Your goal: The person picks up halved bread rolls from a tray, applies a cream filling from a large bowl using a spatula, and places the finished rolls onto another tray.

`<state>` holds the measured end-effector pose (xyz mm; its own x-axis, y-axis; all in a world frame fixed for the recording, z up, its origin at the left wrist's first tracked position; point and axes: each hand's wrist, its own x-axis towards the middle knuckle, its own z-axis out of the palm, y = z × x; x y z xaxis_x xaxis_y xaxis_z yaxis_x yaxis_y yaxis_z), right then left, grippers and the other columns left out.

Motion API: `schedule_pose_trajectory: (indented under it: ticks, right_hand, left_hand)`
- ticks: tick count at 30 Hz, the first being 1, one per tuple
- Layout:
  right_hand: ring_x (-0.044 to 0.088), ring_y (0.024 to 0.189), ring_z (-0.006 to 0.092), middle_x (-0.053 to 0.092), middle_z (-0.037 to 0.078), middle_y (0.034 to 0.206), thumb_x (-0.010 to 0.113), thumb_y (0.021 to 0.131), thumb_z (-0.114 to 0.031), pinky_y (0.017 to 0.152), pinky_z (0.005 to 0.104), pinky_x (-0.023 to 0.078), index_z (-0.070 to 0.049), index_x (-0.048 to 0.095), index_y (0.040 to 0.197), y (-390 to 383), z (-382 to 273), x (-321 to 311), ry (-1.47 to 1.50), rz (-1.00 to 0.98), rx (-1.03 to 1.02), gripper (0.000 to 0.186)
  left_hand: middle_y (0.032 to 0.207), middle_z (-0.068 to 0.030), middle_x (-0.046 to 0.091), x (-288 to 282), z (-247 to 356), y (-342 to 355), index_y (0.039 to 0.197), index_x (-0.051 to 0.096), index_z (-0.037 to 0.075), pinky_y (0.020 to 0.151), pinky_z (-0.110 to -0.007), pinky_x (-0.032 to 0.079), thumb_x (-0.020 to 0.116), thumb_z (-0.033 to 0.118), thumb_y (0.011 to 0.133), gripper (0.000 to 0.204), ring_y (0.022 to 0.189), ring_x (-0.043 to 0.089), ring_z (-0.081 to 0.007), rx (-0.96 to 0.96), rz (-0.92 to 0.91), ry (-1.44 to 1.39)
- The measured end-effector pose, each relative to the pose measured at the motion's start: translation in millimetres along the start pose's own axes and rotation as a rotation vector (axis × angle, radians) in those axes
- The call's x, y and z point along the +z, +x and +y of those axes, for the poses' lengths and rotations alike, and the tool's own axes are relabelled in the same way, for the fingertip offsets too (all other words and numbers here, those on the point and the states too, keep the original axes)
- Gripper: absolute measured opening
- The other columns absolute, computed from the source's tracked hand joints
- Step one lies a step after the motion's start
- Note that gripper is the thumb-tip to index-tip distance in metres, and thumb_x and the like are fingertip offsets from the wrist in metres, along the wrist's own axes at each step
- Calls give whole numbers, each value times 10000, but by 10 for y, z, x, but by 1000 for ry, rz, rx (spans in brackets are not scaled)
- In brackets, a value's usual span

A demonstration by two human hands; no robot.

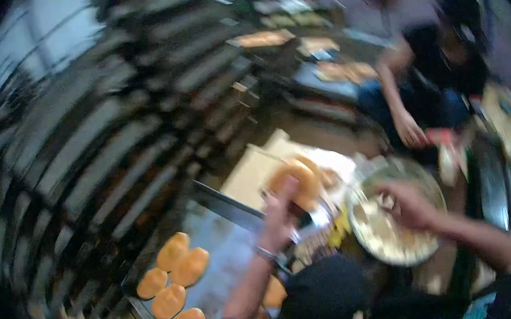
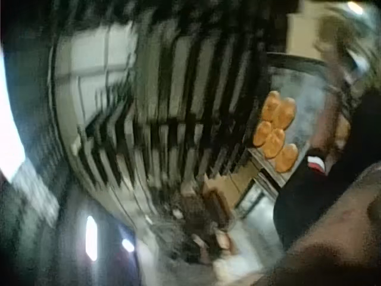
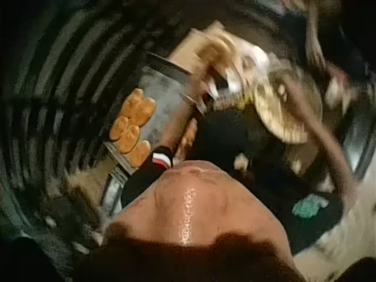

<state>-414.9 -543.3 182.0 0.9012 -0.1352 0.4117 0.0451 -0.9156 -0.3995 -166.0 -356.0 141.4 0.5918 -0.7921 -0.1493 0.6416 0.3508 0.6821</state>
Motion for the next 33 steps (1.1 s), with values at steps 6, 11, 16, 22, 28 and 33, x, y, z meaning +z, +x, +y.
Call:
schedule_pose_trajectory:
  ticks: [6, 11, 16, 22, 28, 33]
  right_hand:
    - [640, 864, 336, 638, 136, 922, 670, 844, -210, 718, 431, 524, -74, 613, 1033, -500, 253, -872, -527, -453, 395, 240]
    - [672, 824, 326, 658, 137, 839, 664, 836, -244, 688, 439, 554, -47, 652, 916, -995, 863, -495, -612, -397, 293, 213]
    - [667, 864, 278, 651, 132, 877, 634, 876, -266, 678, 388, 537, -36, 665, 858, -928, 1221, 54, -624, -660, 250, 233]
    - [698, 753, 233, 699, 75, 782, 658, 799, -157, 586, 352, 522, -88, 729, 810, -1017, 1644, 644, -667, -1000, 385, 99]
    - [691, 716, 213, 693, 58, 745, 673, 785, -124, 581, 345, 518, -101, 723, 815, -674, 1393, -33, -701, -891, 359, 63]
    - [676, 657, 206, 675, 68, 706, 674, 790, -155, 578, 343, 521, -100, 705, 757, 14, 1552, -53, -757, -368, 101, 71]
  left_hand:
    - [1172, -112, 645, -229, 278, 141, 1233, 582, 32, 955, -362, 504, 674, 221, 910, 385, 1096, 610, -212, 50, 176, 145]
    - [1255, -130, 603, -277, -68, 326, 1290, 529, -2, 1029, -418, 452, 622, 225, 940, 427, 1175, 574, -244, -56, 84, 147]
    - [1292, -123, 577, -253, -468, 317, 1329, 487, -2, 1052, -429, 430, 590, 220, 955, 446, 1208, 552, -254, -119, 129, 130]
    - [1298, -126, 577, -269, -832, 523, 1317, 508, 9, 1048, -438, 430, 581, 211, 960, 417, 1218, 543, -265, -188, 69, 148]
    - [1326, -101, 559, -470, -913, 545, 1336, 489, 34, 1060, -444, 413, 570, 221, 967, 421, 1232, 530, -264, -146, 278, 84]
    - [1319, -104, 563, -388, -964, 678, 1330, 492, 28, 1067, -438, 407, 573, 217, 966, 418, 1243, 522, -252, -108, 330, 44]
